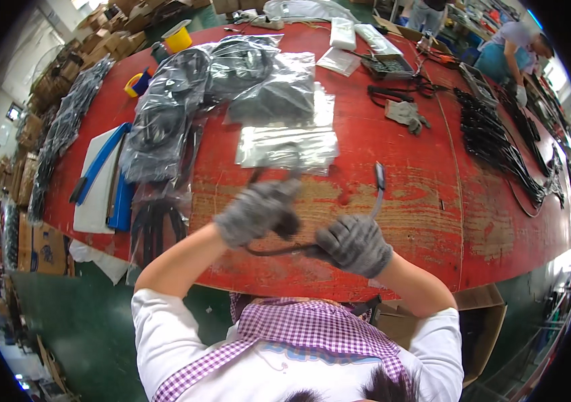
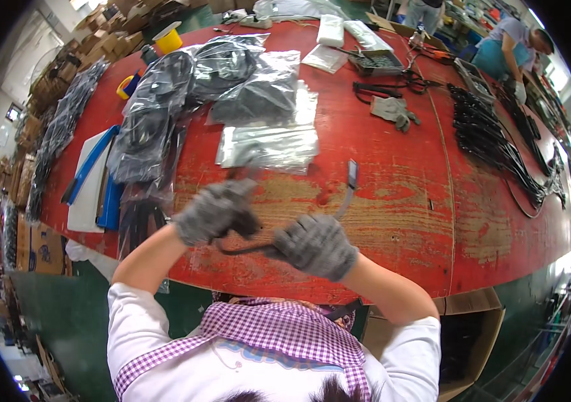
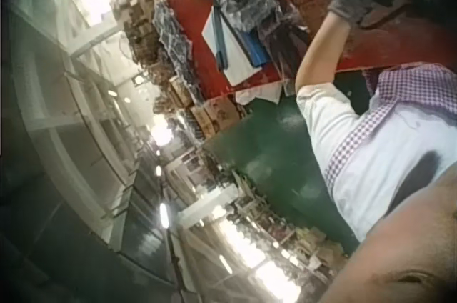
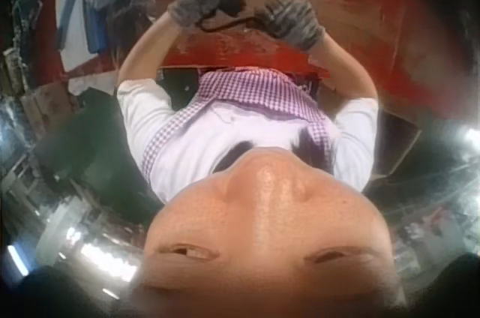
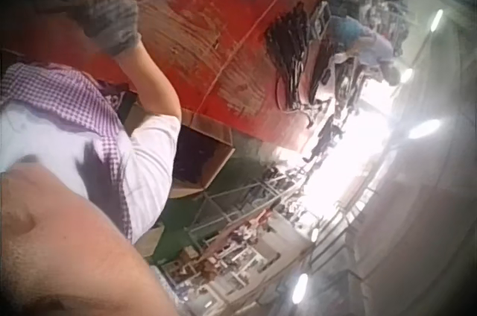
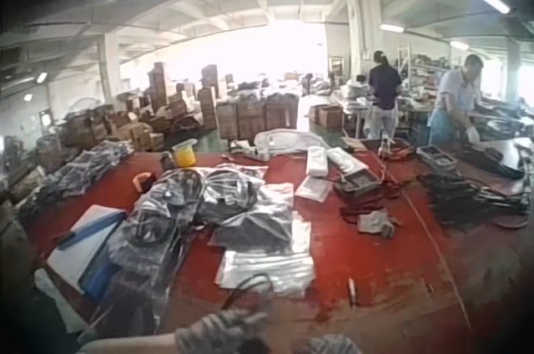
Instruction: The person repeatedly picks up black cables from a pile on a red table, coils them into a circular shape, and places them into clear plastic bags. The person then moves the packaged cables to a pile on the left side of the table. This process is repeated continuously throughout the video.
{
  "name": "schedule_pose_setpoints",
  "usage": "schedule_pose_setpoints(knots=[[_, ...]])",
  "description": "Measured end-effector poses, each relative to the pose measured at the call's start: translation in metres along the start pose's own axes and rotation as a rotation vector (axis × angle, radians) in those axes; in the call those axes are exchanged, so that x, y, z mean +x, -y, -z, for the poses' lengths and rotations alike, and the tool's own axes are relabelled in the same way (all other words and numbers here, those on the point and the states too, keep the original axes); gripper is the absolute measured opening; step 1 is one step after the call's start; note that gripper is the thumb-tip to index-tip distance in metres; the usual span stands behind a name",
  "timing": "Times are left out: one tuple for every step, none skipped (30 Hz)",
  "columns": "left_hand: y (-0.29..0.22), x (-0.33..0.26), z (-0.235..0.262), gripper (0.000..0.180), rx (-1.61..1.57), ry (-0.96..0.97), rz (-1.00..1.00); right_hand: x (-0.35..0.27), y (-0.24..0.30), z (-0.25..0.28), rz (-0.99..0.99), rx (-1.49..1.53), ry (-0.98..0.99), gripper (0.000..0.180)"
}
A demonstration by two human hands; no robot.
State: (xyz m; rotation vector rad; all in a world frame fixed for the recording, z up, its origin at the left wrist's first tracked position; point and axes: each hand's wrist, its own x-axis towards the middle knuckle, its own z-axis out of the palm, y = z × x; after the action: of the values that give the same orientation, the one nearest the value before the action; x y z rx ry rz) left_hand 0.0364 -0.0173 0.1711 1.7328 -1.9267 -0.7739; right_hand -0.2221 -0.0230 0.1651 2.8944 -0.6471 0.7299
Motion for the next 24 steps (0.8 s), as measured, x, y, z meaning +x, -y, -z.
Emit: schedule_pose_setpoints(knots=[[-0.017, 0.005, -0.005, 0.029, -0.13, 0.027, -0.031, 0.027, 0.002, 0.006, -0.008, 0.011, -0.148, 0.036], [-0.034, 0.009, -0.005, 0.032, -0.254, 0.054, -0.062, 0.042, -0.005, 0.01, -0.085, 0.046, -0.175, 0.036], [-0.047, 0.012, -0.002, 0.035, -0.377, 0.079, -0.092, 0.055, -0.012, 0.011, -0.163, 0.085, -0.2, 0.037], [-0.051, 0.016, 0.009, 0.036, -0.717, 0.268, 0.117, 0.063, -0.02, 0.013, -0.255, 0.106, -0.222, 0.037], [-0.053, 0.018, 0.02, 0.037, -1.018, 0.384, 0.396, 0.058, -0.035, 0.003, -0.401, 0.173, -0.196, 0.038], [-0.048, 0.019, 0.022, 0.037, -1.04, 0.367, 0.376, 0.048, -0.05, -0.01, -0.538, 0.24, -0.17, 0.038], [-0.037, 0.019, 0.021, 0.038, -1.068, 0.338, 0.361, 0.04, -0.05, -0.021, -0.733, 0.337, -0.1, 0.042], [-0.029, 0.016, 0.022, 0.038, -1.098, 0.301, 0.349, 0.032, -0.046, -0.03, -0.788, 0.614, -0.109, 0.044], [-0.035, 0.019, 0.013, 0.035, -0.889, 0.147, 0.061, 0.022, -0.041, -0.039, -0.845, 0.889, -0.109, 0.046], [-0.043, 0.023, 0.004, 0.032, -0.646, -0.057, -0.177, 0.011, -0.044, -0.051, -0.903, 1.163, -0.107, 0.048], [-0.042, 0.031, -0.021, 0.03, -0.323, -0.337, -0.517, 0.004, -0.049, -0.067, -0.935, 1.628, -0.192, 0.053], [-0.046, 0.029, -0.031, 0.028, -0.169, -0.377, -0.693, -0.002, -0.055, -0.083, -1.001, 2.075, -0.291, 0.058], [-0.047, 0.026, -0.041, 0.027, -0.021, -0.441, -0.862, 0.012, -0.037, -0.079, -1.055, 2.205, -0.501, 0.061], [-0.049, 0.015, -0.048, 0.027, -0.023, -0.253, -0.776, 0.023, -0.023, -0.072, -1.107, 2.319, -0.729, 0.064], [-0.053, 0.002, -0.054, 0.028, -0.013, -0.079, -0.678, 0.025, -0.014, -0.062, -0.974, 2.515, -0.712, 0.062], [-0.056, -0.009, -0.07, 0.03, 0.032, 0.144, -0.488, 0.016, -0.014, -0.066, -1.07, 2.436, -0.683, 0.06], [-0.056, -0.018, -0.082, 0.031, 0.08, 0.37, -0.3, 0.007, -0.018, -0.075, -1.165, 2.355, -0.652, 0.058], [-0.053, -0.027, -0.094, 0.032, 0.115, 0.403, -0.263, -0.008, -0.024, -0.083, -1.259, 2.271, -0.62, 0.055], [-0.042, -0.032, -0.109, 0.034, 0.15, 0.435, -0.238, -0.039, -0.039, -0.102, -1.426, 1.971, -0.32, 0.054], [-0.031, -0.037, -0.124, 0.035, 0.19, 0.466, -0.211, -0.07, -0.053, -0.122, -1.529, 1.692, 0.003, 0.053], [-0.02, -0.044, -0.138, 0.034, 0.215, 0.501, -0.204, -0.071, -0.05, -0.12, -1.448, 1.078, 0.271, 0.055], [-0.008, -0.052, -0.149, 0.033, 0.247, 0.533, -0.192, -0.071, -0.044, -0.123, -1.272, 0.487, 0.502, 0.058], [0.003, -0.06, -0.16, 0.032, 0.278, 0.563, -0.179, -0.076, -0.033, -0.13, -1.097, 0.193, 0.378, 0.061], [0.014, -0.067, -0.167, 0.031, 0.229, 0.411, -0.277, -0.079, -0.025, -0.137, -0.974, 0.107, 0.339, 0.061]])
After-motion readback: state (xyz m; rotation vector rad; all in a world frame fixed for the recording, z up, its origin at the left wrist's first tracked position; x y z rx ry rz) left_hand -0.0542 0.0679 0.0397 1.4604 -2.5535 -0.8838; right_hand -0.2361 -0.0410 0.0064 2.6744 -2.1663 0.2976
